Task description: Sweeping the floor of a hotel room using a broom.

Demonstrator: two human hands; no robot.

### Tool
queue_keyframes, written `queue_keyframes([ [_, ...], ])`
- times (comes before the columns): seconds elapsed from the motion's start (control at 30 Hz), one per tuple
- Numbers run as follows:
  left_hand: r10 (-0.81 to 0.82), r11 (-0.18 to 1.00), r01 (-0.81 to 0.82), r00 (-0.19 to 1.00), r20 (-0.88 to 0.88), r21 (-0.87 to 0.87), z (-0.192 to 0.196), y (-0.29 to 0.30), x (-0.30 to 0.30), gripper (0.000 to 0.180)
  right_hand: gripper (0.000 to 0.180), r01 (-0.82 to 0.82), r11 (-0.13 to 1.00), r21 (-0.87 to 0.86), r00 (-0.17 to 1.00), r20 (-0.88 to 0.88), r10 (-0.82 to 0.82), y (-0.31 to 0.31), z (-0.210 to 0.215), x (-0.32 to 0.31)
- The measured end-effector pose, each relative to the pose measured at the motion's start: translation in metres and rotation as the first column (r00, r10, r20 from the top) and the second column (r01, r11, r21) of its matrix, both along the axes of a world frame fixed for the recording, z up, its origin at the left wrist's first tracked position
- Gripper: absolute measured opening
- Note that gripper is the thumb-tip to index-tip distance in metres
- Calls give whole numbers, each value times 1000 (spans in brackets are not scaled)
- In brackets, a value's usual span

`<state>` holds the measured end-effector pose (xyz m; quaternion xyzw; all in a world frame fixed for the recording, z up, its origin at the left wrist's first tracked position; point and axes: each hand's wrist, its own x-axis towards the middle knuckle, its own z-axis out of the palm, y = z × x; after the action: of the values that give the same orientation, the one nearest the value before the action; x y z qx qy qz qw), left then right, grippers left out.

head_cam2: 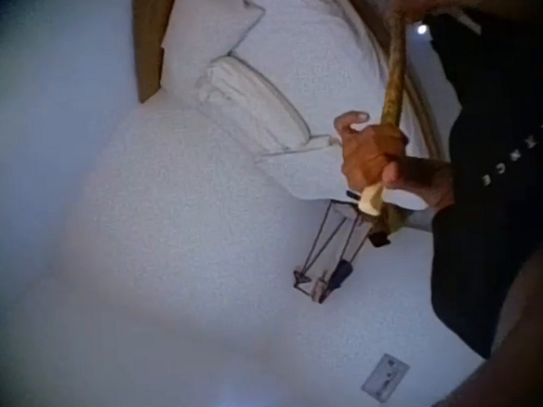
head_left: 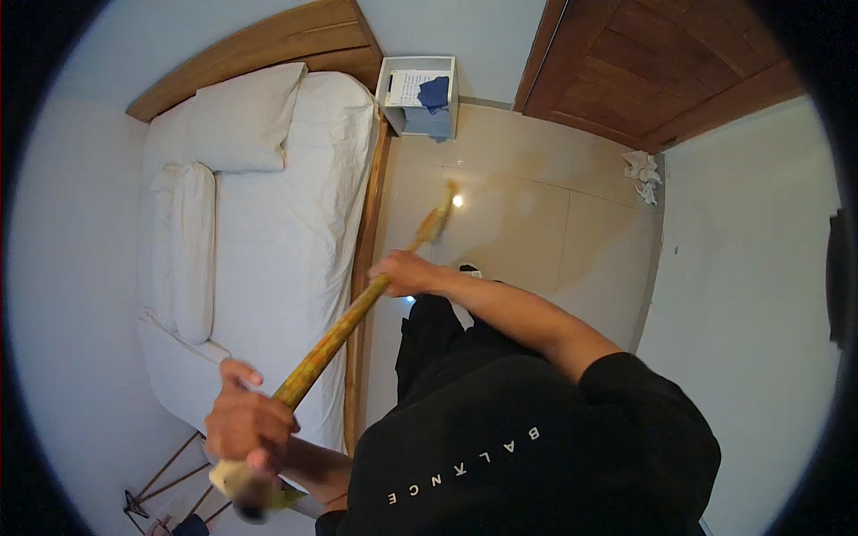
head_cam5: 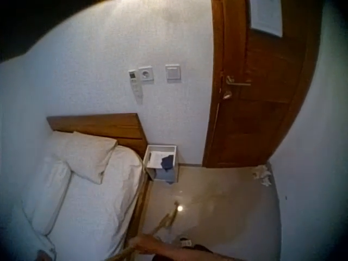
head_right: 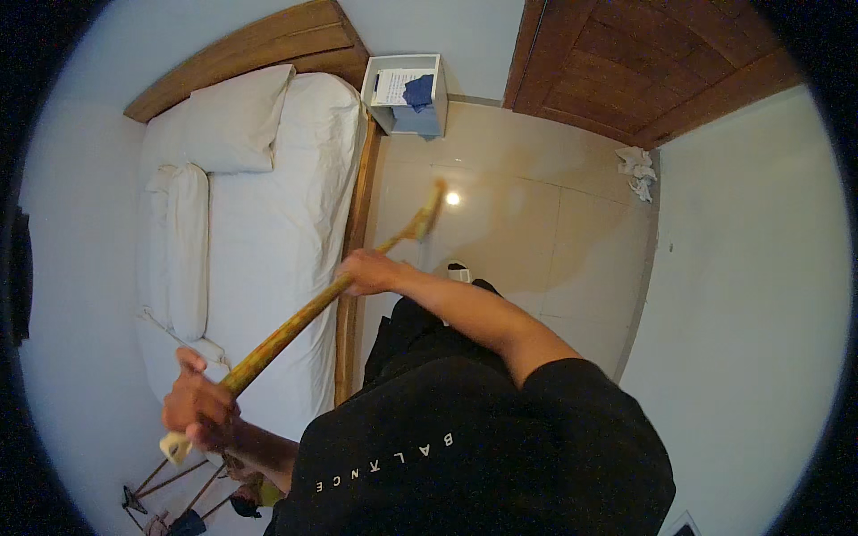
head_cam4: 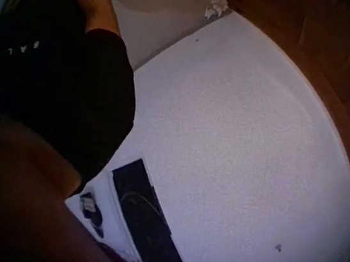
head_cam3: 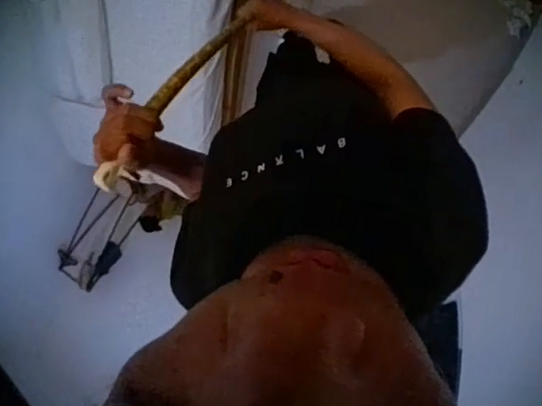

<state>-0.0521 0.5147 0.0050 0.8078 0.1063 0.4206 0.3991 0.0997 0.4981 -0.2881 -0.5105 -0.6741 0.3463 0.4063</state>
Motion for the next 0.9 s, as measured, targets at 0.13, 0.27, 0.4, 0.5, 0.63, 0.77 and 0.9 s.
queue_keyframes([
  [0.13,-116,930,114,993,16,-349,-52,-8,31,50,14,175,920,-349,970,220,-102,-75,-30,71],
  [0.27,-60,801,102,994,91,-590,-117,-29,42,35,14,338,874,-349,895,407,-184,-120,-40,127],
  [0.4,104,796,-5,986,128,-605,-107,-24,14,26,14,277,915,-294,863,495,-102,-104,-23,113],
  [0.5,54,901,31,982,183,-433,-54,-11,-17,26,17,165,967,-196,910,408,-73,-60,-2,65],
  [0.63,48,999,-47,992,115,-12,5,-30,-46,34,17,-94,994,-53,979,175,102,-14,24,-7],
  [0.77,31,991,-42,996,82,129,17,-51,-52,43,15,-179,984,14,983,34,178,-6,32,-37],
  [0.9,-109,993,109,994,2,-44,-3,-46,-41,38,15,-72,995,66,992,104,65,-51,10,-13],
])
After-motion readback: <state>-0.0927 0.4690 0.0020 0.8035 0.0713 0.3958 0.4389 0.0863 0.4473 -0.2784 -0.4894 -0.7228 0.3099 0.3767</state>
